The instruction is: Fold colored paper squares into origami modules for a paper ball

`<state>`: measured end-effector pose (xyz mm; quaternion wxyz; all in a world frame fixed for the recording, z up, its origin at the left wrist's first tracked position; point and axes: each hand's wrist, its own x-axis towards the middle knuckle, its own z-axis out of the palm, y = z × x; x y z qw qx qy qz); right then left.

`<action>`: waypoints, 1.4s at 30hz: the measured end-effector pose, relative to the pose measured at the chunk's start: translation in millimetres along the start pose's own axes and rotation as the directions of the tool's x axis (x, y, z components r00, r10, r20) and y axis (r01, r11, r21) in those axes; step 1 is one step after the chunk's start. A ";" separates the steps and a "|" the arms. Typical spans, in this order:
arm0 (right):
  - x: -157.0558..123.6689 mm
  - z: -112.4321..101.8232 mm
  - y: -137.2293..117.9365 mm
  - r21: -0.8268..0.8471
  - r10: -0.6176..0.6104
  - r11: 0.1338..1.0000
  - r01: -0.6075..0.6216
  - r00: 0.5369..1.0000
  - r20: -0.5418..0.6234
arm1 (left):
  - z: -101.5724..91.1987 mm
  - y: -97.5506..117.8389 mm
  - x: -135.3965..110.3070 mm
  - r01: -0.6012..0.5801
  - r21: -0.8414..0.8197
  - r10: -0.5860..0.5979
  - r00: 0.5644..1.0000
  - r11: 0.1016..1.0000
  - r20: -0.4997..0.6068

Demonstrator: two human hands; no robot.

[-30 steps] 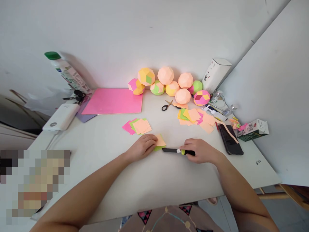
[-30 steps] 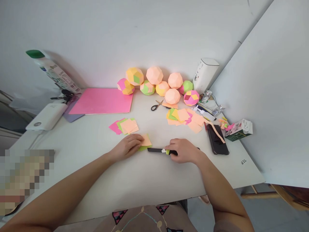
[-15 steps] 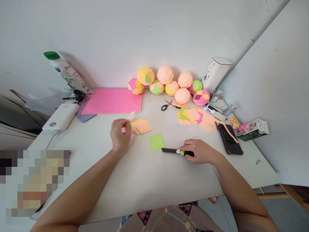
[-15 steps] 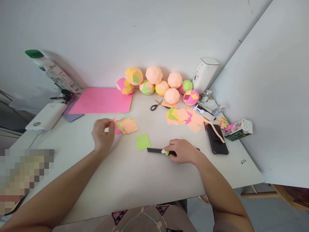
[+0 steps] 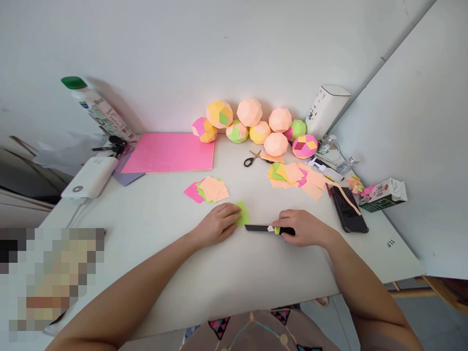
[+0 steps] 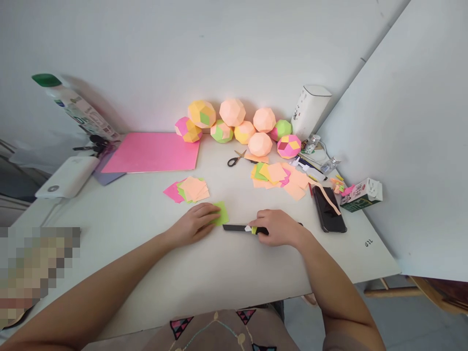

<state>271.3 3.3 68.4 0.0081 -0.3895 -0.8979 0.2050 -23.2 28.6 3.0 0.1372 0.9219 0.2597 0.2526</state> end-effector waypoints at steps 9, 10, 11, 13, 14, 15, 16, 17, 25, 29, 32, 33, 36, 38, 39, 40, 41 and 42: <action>1.4 2.7 -0.1 0.020 -0.016 1.000 0.016 0.999 -0.029 | -2.5 -5.5 -0.8 0.047 -0.091 -0.048 0.999 0.995 -0.006; 1.6 3.5 0.2 0.023 -0.024 0.999 0.025 0.999 -0.037 | -2.7 -5.0 -0.5 0.051 -0.095 -0.052 0.999 0.994 -0.008; 1.8 4.2 0.6 0.026 -0.032 0.999 0.033 0.998 -0.046 | -2.9 -4.5 -0.1 0.051 -0.099 -0.052 0.999 0.994 -0.012; 2.2 5.1 1.4 0.030 -0.045 0.998 0.047 0.997 -0.065 | -3.4 -3.8 0.7 0.047 -0.107 -0.049 0.999 0.993 -0.019; 2.4 5.4 1.7 0.030 -0.051 0.998 0.054 0.996 -0.077 | -3.6 -3.6 1.0 0.045 -0.111 -0.048 0.999 0.993 -0.021; 2.6 5.6 1.9 0.030 -0.058 0.998 0.061 0.994 -0.091 | -3.8 -3.4 1.2 0.047 -0.115 -0.049 0.999 0.992 -0.022; 2.7 5.8 2.1 0.029 -0.064 0.997 0.068 0.992 -0.107 | -4.0 -3.3 1.4 0.050 -0.117 -0.053 0.998 0.992 -0.020; 2.7 5.9 2.3 0.028 -0.070 0.997 0.074 0.990 -0.123 | -4.2 -3.3 1.4 0.056 -0.119 -0.058 0.998 0.991 -0.017; 2.8 6.0 2.0 0.027 -0.085 0.996 0.090 0.986 -0.140 | -7.6 -2.1 2.5 0.071 -0.138 -0.072 0.997 0.988 -0.004; 2.5 5.1 1.8 0.031 -0.078 0.996 0.083 0.988 -0.133 | -8.7 -1.6 2.7 0.078 -0.143 -0.078 0.997 0.987 0.006; 2.2 5.4 2.0 0.032 -0.074 0.996 0.078 0.990 -0.118 | -8.6 -1.7 2.3 0.087 -0.140 -0.086 0.996 0.986 0.014; 2.1 5.5 2.1 0.034 -0.074 0.996 0.078 0.991 -0.108 | -8.3 -1.9 2.2 0.088 -0.139 -0.087 0.996 0.986 0.014; 2.1 5.2 2.0 0.043 -0.081 0.996 0.084 0.993 -0.080 | -7.1 -2.7 1.9 0.086 -0.133 -0.086 0.996 0.987 0.006; 2.2 4.6 1.7 0.047 -0.083 0.995 0.087 0.993 -0.079 | -5.9 -3.6 1.7 0.080 -0.132 -0.081 0.997 0.988 -0.005; 2.3 4.3 1.6 0.047 -0.083 0.995 0.087 0.993 -0.084 | -5.3 -4.0 1.6 0.077 -0.130 -0.079 0.997 0.988 -0.011; 2.5 4.2 1.5 0.048 -0.081 0.995 0.085 0.993 -0.086 | -4.7 -4.5 1.5 0.077 -0.128 -0.080 0.997 0.989 -0.016; 2.6 4.1 1.4 0.047 -0.078 0.995 0.083 0.993 -0.088 | -4.2 -4.8 1.4 0.078 -0.126 -0.081 0.996 0.989 -0.021; 2.7 4.1 1.4 0.045 -0.075 0.996 0.079 0.993 -0.089 | -3.8 -5.1 1.4 0.082 -0.122 -0.085 0.996 0.989 -0.024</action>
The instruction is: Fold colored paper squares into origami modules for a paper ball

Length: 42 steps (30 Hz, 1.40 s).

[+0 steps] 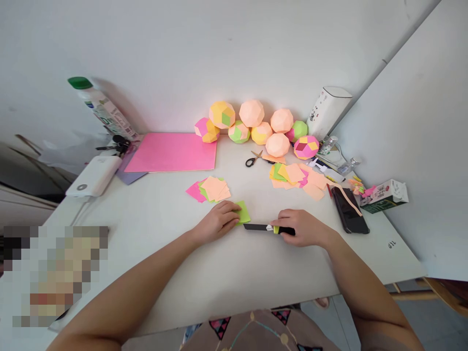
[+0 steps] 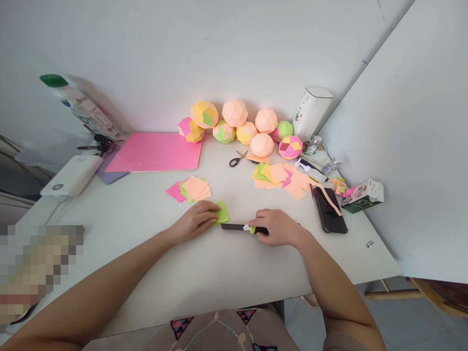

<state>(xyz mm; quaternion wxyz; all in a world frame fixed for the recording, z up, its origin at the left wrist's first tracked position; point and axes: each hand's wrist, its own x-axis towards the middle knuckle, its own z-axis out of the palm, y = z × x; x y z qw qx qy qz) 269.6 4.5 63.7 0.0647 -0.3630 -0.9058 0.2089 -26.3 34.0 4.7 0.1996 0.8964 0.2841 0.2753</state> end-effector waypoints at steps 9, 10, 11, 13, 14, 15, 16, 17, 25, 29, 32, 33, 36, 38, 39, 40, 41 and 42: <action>-0.6 0.1 -0.4 -0.017 0.018 1.000 -0.018 1.000 -0.005 | 2.8 -1.3 0.1 0.013 -0.007 -0.013 0.999 1.000 -0.052; -0.6 -0.1 -0.6 -0.018 0.019 1.000 -0.019 1.000 -0.004 | 2.9 -1.4 0.1 0.015 -0.009 -0.015 0.998 1.000 -0.054; -0.6 -0.3 -0.8 -0.019 0.020 1.000 -0.020 1.000 -0.003 | 3.0 -1.4 0.0 0.017 -0.011 -0.018 0.998 1.000 -0.056; -0.4 -0.7 -1.1 -0.017 0.020 1.000 -0.020 1.000 -0.004 | 2.8 -1.4 0.0 0.022 -0.012 -0.023 0.998 1.000 -0.057; -0.3 -0.8 -1.2 -0.015 0.020 1.000 -0.020 1.000 -0.004 | 2.6 -1.3 0.1 0.024 -0.011 -0.024 0.998 1.000 -0.057; -0.2 -0.8 -1.3 -0.014 0.019 1.000 -0.019 1.000 -0.003 | 2.4 -1.3 0.1 0.024 -0.010 -0.025 0.998 1.000 -0.058; -0.1 -0.9 -1.4 -0.013 0.018 1.000 -0.018 1.000 -0.001 | 2.3 -1.2 0.2 0.024 -0.008 -0.025 0.998 1.000 -0.058; -0.1 -0.8 -1.4 -0.012 0.016 1.000 -0.016 1.000 0.000 | 2.2 -1.1 0.3 0.023 -0.006 -0.023 0.998 1.000 -0.058; -0.3 0.4 -0.7 -0.012 -0.021 1.000 0.020 1.000 -0.012 | 2.2 -0.7 0.3 0.030 -0.018 -0.031 0.998 0.999 -0.057; -0.5 0.1 -0.7 -0.006 -0.028 1.000 0.028 0.999 -0.022 | 2.2 -0.3 0.3 0.048 -0.024 -0.049 0.997 0.999 -0.054; -0.8 0.4 -1.1 0.000 -0.039 0.999 0.039 0.999 -0.025 | 1.9 -0.1 0.6 0.041 -0.023 -0.042 0.997 0.999 -0.059; -0.9 0.7 -1.3 0.003 -0.044 0.999 0.044 0.999 -0.027 | 1.7 -0.1 0.7 0.035 -0.020 -0.036 0.998 0.999 -0.060; -0.4 2.4 -2.4 0.002 -0.047 0.999 0.047 0.998 -0.029 | 1.6 -0.4 0.9 0.021 -0.016 -0.022 0.998 1.000 -0.062; 0.5 3.8 -3.1 -0.015 -0.042 0.999 0.041 0.999 -0.026 | 1.7 -0.7 0.9 0.014 -0.019 -0.015 0.998 1.000 -0.064; 1.0 4.4 -3.3 -0.026 -0.038 0.999 0.037 0.999 -0.025 | 1.7 -0.7 0.8 0.010 -0.021 -0.012 0.998 1.000 -0.064; 1.4 4.9 -3.3 -0.037 -0.032 0.999 0.032 0.999 -0.023 | 1.5 -0.6 0.8 0.006 -0.022 -0.007 0.998 1.000 -0.063; 1.7 5.3 -3.2 -0.047 -0.025 0.999 0.024 0.999 -0.021 | 1.2 -0.4 0.8 0.002 -0.023 -0.003 0.998 1.000 -0.062; 1.8 5.5 -3.0 -0.054 -0.016 0.998 0.015 1.000 -0.018 | 0.7 0.0 0.9 0.000 -0.024 -0.001 0.998 1.000 -0.059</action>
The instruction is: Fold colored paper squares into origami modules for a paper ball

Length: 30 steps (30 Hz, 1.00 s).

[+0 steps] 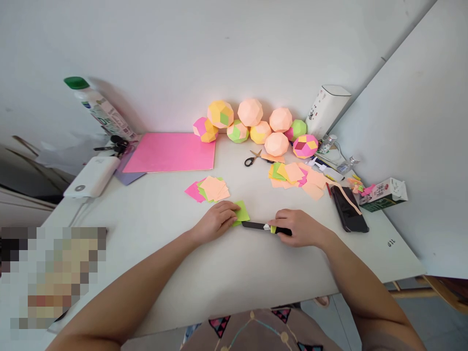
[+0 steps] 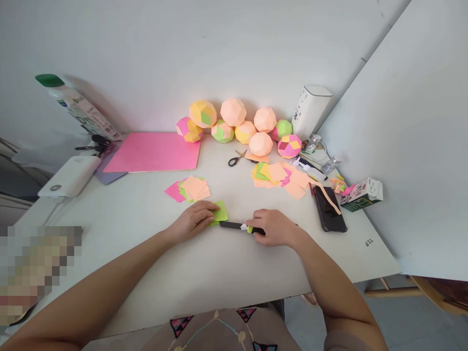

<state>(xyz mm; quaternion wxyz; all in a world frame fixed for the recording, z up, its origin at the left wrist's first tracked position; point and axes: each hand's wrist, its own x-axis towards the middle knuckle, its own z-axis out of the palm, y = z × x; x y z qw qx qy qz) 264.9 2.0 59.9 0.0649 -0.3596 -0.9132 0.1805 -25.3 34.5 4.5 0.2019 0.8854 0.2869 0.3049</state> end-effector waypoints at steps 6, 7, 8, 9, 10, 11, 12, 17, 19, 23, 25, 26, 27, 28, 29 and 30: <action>-1.7 -0.6 1.9 -0.025 0.056 0.998 -0.055 0.998 0.030 | -2.9 2.2 0.4 0.004 0.010 -0.005 0.999 1.000 0.054; -2.0 -0.9 1.9 -0.027 0.059 0.998 -0.058 0.998 0.034 | -2.5 2.0 0.2 0.001 0.018 -0.002 0.998 1.000 0.059; -2.1 -1.2 1.6 -0.029 0.061 0.998 -0.059 0.997 0.038 | -1.9 1.6 0.0 -0.004 0.029 0.002 0.998 1.000 0.064; -2.1 -1.4 1.2 -0.032 0.061 0.998 -0.060 0.997 0.042 | -1.0 1.1 -0.3 -0.009 0.044 0.006 0.997 0.999 0.071; -2.0 -1.6 0.5 -0.036 0.062 0.998 -0.060 0.997 0.044 | 0.0 0.7 -0.7 -0.013 0.060 0.009 0.997 0.998 0.077; -1.7 -1.7 -0.3 -0.040 0.063 0.997 -0.061 0.997 0.045 | 1.0 0.3 -1.0 -0.015 0.074 0.009 0.997 0.997 0.082; -1.3 -1.6 -1.3 -0.045 0.066 0.997 -0.064 0.997 0.047 | 1.9 0.1 -1.3 -0.015 0.085 0.008 0.996 0.996 0.088; 0.9 0.6 -8.8 -0.066 0.103 0.993 -0.099 0.992 0.067 | 3.1 0.8 -1.6 0.002 0.115 -0.012 0.996 0.993 0.087; 1.7 2.3 -12.7 -0.066 0.119 0.991 -0.114 0.990 0.079 | 2.9 1.1 -1.5 0.008 0.118 -0.018 0.996 0.993 0.086; 3.7 5.7 -20.7 -0.061 0.154 0.987 -0.148 0.983 0.103 | 3.4 1.0 -1.6 0.016 0.119 -0.027 0.996 0.993 0.086; 4.4 6.2 -23.7 -0.059 0.171 0.985 -0.165 0.979 0.114 | 3.6 0.9 -1.7 0.020 0.123 -0.031 0.996 0.992 0.089; 4.5 5.9 -24.6 -0.060 0.180 0.983 -0.174 0.976 0.119 | 3.5 0.9 -1.7 0.022 0.124 -0.033 0.995 0.992 0.091; 4.4 5.2 -25.2 -0.063 0.188 0.981 -0.181 0.974 0.125 | 3.4 1.0 -1.6 0.023 0.125 -0.035 0.995 0.992 0.092; 4.1 4.1 -25.4 -0.068 0.197 0.980 -0.189 0.972 0.132 | 3.2 1.2 -1.5 0.023 0.125 -0.035 0.995 0.992 0.094; 3.7 2.6 -25.2 -0.076 0.208 0.977 -0.199 0.968 0.139 | 3.0 1.4 -1.3 0.023 0.126 -0.035 0.995 0.992 0.095; 3.2 1.0 -24.8 -0.085 0.220 0.974 -0.209 0.965 0.146 | 2.7 1.6 -1.1 0.024 0.125 -0.036 0.995 0.992 0.096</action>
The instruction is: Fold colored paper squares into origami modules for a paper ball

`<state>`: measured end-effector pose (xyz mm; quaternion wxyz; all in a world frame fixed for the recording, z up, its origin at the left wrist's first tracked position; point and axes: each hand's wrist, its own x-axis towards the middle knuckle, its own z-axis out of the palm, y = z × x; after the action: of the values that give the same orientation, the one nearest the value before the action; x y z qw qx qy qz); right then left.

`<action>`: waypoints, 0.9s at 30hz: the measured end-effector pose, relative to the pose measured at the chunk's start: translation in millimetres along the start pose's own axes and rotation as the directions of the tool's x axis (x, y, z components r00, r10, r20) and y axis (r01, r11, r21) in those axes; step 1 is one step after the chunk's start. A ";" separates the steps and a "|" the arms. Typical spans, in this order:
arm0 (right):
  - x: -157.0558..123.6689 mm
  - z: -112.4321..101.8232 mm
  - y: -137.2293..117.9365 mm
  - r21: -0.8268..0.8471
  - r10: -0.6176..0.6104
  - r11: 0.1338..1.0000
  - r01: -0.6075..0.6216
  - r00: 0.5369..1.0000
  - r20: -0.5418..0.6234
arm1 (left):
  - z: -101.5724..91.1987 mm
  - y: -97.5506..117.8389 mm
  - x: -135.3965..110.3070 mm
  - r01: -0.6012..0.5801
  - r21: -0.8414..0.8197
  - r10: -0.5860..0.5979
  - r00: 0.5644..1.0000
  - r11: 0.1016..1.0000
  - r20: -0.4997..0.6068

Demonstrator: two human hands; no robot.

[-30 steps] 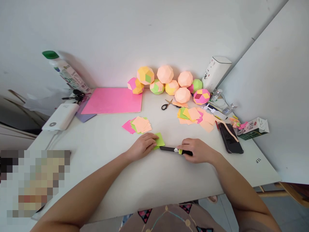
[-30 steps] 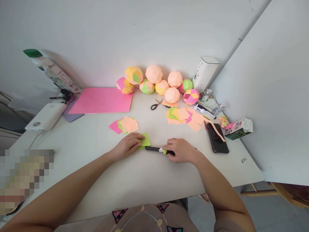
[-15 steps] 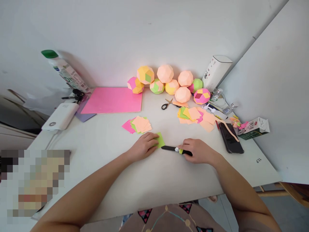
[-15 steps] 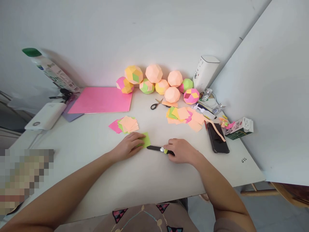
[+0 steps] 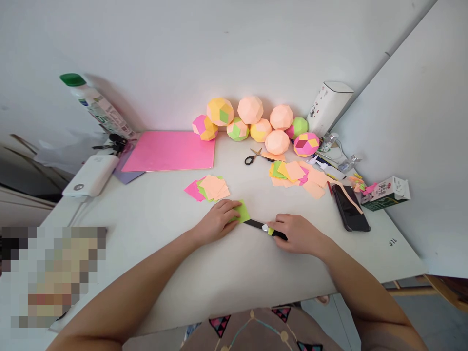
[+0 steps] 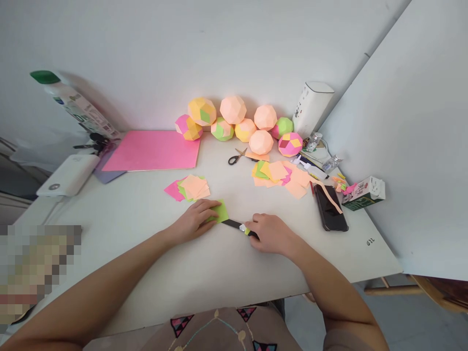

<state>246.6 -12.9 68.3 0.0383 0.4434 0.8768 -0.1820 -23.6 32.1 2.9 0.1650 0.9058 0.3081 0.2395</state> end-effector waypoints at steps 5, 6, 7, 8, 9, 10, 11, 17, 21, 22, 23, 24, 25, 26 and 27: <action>-0.3 -3.7 1.4 -0.026 0.029 0.999 -0.029 0.999 0.020 | -0.9 0.8 0.5 0.001 -0.010 -0.001 1.000 1.000 0.002; 0.4 -3.1 0.8 -0.031 0.029 0.999 -0.029 0.999 0.017 | -0.9 1.0 0.5 0.002 -0.012 -0.002 1.000 1.000 0.002; 1.1 -2.4 0.2 -0.036 0.031 0.999 -0.030 0.999 0.014 | -0.9 1.2 0.4 0.003 -0.012 -0.003 1.000 1.000 0.002; 1.7 -1.6 -0.4 -0.043 0.034 0.999 -0.034 0.999 0.009 | -0.9 1.4 0.5 0.005 -0.012 -0.005 1.000 1.000 0.003; 2.2 -1.1 -0.8 -0.049 0.039 0.998 -0.038 0.999 0.006 | -1.0 1.7 0.5 0.006 -0.011 -0.006 1.000 1.000 0.003; 2.4 -0.9 -0.9 -0.054 0.044 0.998 -0.044 0.999 0.004 | -1.1 2.0 0.6 0.008 -0.010 -0.008 1.000 1.000 0.003; 2.5 -1.0 -0.7 -0.057 0.050 0.997 -0.050 0.999 0.003 | -1.2 2.2 0.7 0.011 -0.010 -0.011 1.000 1.000 0.004; 4.5 -1.5 -1.5 -0.080 0.084 0.993 -0.084 0.996 -0.003 | -2.0 3.0 1.3 0.021 -0.013 -0.020 1.000 1.000 0.014; 6.7 0.5 -4.8 -0.101 0.096 0.990 -0.096 0.995 -0.007 | -2.4 3.4 1.6 0.032 -0.014 -0.032 0.999 0.999 0.020; 7.0 0.8 -5.1 -0.104 0.100 0.990 -0.100 0.995 -0.009 | -2.4 3.4 1.7 0.032 -0.014 -0.032 0.999 0.999 0.021; 7.4 1.0 -5.2 -0.107 0.105 0.989 -0.105 0.994 -0.011 | -2.4 3.3 1.7 0.030 -0.014 -0.029 0.999 0.999 0.023; 7.8 1.3 -5.2 -0.108 0.110 0.988 -0.111 0.994 -0.014 | -2.3 3.2 1.8 0.026 -0.012 -0.026 0.999 1.000 0.026; 8.4 1.6 -5.3 -0.109 0.114 0.987 -0.115 0.993 -0.018 | -2.2 3.1 1.8 0.023 -0.011 -0.023 0.999 1.000 0.027; 9.0 2.1 -5.5 -0.111 0.117 0.987 -0.119 0.993 -0.023 | -2.2 2.9 1.9 0.021 -0.010 -0.021 0.999 1.000 0.027; 9.7 2.6 -5.8 -0.114 0.119 0.986 -0.121 0.992 -0.028 | -2.1 2.8 1.9 0.022 -0.009 -0.022 0.999 1.000 0.025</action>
<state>235.9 -9.5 65.4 0.0656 0.4944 0.8579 -0.1235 -22.0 31.5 6.6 0.1757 0.9045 0.3150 0.2275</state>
